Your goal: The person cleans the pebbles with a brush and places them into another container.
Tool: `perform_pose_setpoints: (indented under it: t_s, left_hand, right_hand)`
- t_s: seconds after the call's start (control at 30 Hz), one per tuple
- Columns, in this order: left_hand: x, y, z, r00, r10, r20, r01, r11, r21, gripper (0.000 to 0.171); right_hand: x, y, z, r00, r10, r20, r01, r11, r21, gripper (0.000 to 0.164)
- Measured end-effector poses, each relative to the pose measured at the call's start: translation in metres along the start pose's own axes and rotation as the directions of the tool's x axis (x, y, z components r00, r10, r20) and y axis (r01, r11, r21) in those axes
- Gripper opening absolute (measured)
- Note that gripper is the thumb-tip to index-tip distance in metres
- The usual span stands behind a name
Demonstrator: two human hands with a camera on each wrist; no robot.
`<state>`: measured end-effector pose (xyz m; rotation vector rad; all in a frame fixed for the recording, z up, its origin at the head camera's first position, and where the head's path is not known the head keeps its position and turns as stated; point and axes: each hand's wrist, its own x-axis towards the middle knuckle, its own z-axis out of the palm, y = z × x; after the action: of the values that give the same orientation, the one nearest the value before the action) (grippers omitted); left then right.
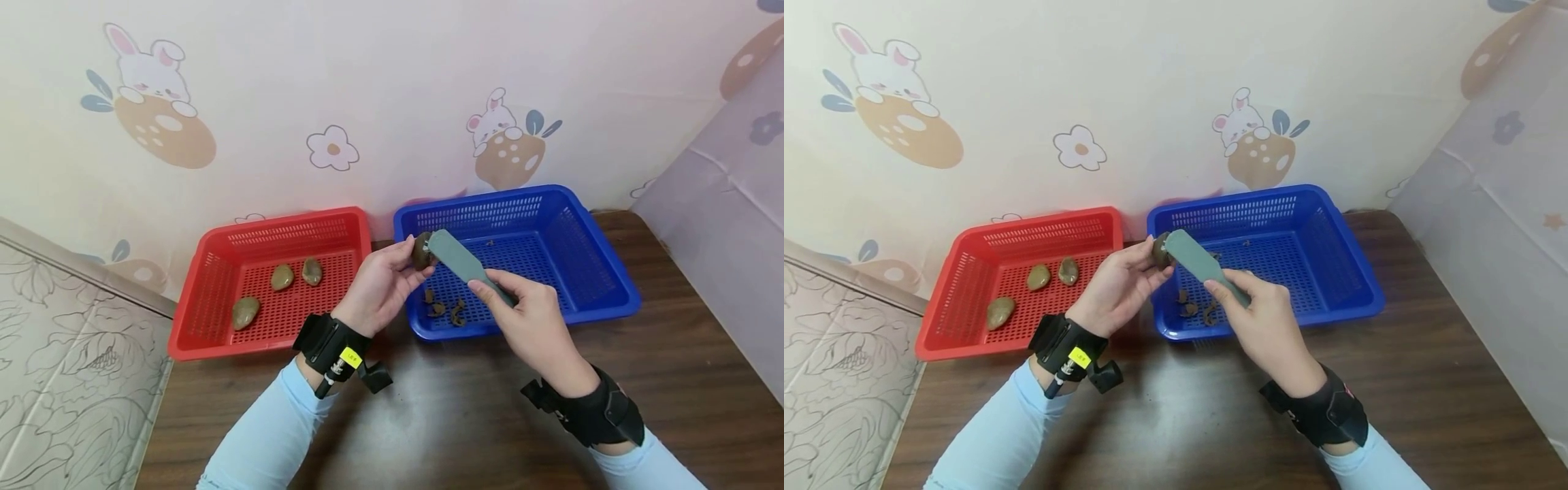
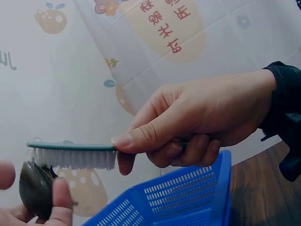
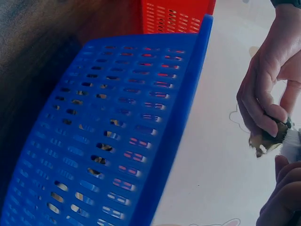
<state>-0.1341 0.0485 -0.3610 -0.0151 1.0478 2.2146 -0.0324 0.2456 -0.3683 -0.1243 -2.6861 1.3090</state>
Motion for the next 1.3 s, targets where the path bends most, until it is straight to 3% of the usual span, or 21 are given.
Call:
perform_pose_setpoints:
  t_s: [0.3,0.47,0.57,0.8,0.93,1.07,1.23,1.3]
  left_hand:
    - [-0.001,0.002,0.000,0.998,-0.046,0.033,0.045,0.999,0.022,0.039]
    - [0.000,0.002,0.001,0.997,-0.057,0.059,0.055,0.998,0.025,0.043]
    - [0.001,0.002,0.001,0.995,-0.069,0.074,0.069,0.998,-0.005,0.039]
    - [-0.001,-0.002,-0.001,0.991,-0.095,0.097,0.104,0.990,-0.094,0.037]
    - [0.001,-0.004,-0.002,0.985,-0.124,0.117,0.133,0.989,-0.068,0.042]
    - [0.001,-0.004,-0.001,0.984,-0.154,0.088,0.157,0.987,-0.026,0.045]
    - [0.002,-0.003,0.001,0.985,-0.158,0.067,0.158,0.987,0.019,0.043]
    - [0.003,-0.003,0.001,0.984,-0.166,0.068,0.165,0.986,0.021,0.043]
  right_hand:
    - [0.002,0.001,-0.003,1.000,0.007,-0.006,-0.007,0.999,-0.035,0.042]
    - [0.001,0.001,-0.011,0.997,-0.007,-0.080,-0.001,0.996,-0.090,0.042]
    - [-0.001,-0.001,-0.013,0.994,-0.029,-0.107,0.022,0.997,-0.072,0.037]
    - [0.000,-0.003,-0.003,1.000,-0.009,0.025,0.011,0.997,-0.073,0.045]
    - [0.001,0.000,-0.005,0.999,0.010,-0.033,-0.015,0.988,-0.152,0.049]
    - [0.000,0.001,-0.012,0.996,0.003,-0.095,-0.020,0.984,-0.178,0.047]
    - [0.000,-0.002,-0.014,1.000,-0.004,0.001,0.004,0.995,-0.097,0.041]
    - [0.004,-0.001,-0.012,1.000,-0.011,0.024,0.013,0.993,-0.121,0.043]
